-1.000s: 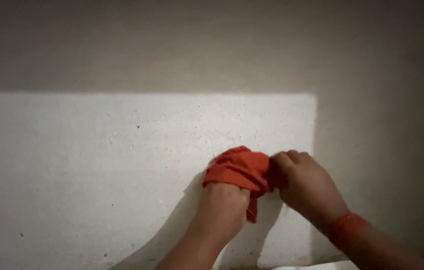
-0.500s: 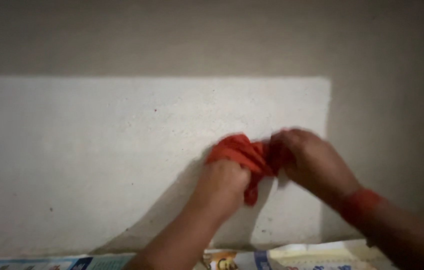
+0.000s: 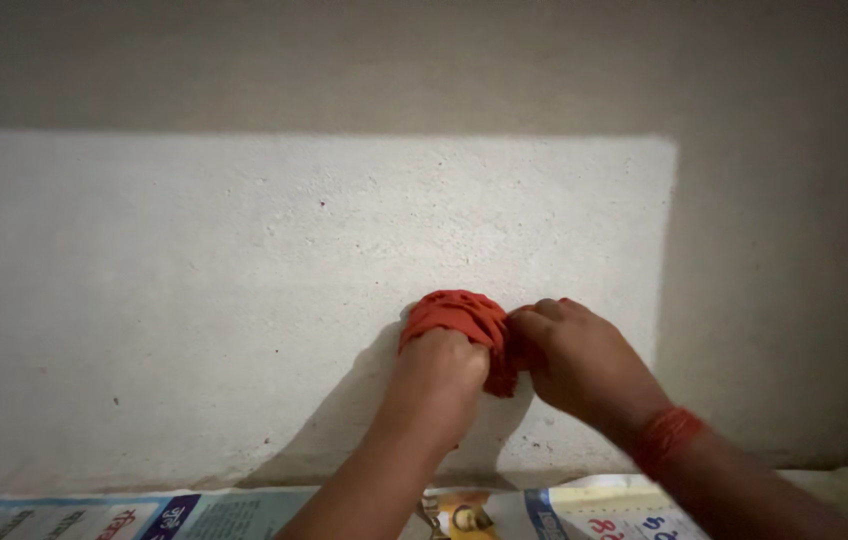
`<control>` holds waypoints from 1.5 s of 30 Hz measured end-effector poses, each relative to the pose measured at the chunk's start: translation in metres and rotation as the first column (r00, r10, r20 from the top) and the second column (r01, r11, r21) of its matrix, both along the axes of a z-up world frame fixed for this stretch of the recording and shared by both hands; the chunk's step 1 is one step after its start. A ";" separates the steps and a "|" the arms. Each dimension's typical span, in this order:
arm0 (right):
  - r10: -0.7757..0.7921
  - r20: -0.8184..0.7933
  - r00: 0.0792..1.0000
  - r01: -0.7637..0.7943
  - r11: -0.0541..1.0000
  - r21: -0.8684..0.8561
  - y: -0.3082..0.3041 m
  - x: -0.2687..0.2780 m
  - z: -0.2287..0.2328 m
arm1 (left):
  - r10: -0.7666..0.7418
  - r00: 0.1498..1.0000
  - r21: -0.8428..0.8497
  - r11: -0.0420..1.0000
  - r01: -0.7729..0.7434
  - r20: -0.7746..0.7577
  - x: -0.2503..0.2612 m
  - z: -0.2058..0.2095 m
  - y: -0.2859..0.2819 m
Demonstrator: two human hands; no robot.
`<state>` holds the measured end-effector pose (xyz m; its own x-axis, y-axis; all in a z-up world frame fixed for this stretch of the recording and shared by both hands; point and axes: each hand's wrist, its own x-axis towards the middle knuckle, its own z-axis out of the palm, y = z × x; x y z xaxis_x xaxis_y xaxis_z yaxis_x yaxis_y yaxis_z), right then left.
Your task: The person wipes a white wall and a shelf covered with newspapers using a red cloth. They move the cloth back and forth across the wall and the newspaper-covered surface.
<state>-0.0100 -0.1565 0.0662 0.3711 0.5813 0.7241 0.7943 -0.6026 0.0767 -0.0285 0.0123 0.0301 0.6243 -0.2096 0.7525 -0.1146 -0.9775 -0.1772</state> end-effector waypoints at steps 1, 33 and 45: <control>0.007 -0.045 0.999 -0.009 0.999 -0.052 -0.003 -0.002 0.008 | 0.029 0.997 -0.024 0.999 -0.030 -0.066 -0.006 0.007 -0.003; 0.116 -0.775 0.621 0.535 0.660 0.528 -0.075 -0.102 0.030 | -0.616 0.618 -0.590 0.755 0.286 -0.489 -0.092 0.050 -0.009; -0.272 -0.713 0.646 0.153 0.961 -0.228 -0.043 -0.107 -0.058 | -0.206 0.540 -0.146 0.978 0.152 -0.816 -0.080 -0.033 0.008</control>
<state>-0.1169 -0.1990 0.0084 0.8703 0.4855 0.0825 0.4781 -0.7928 -0.3780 -0.1085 0.0202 -0.0032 0.9282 -0.3676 -0.0584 -0.3573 -0.9239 0.1369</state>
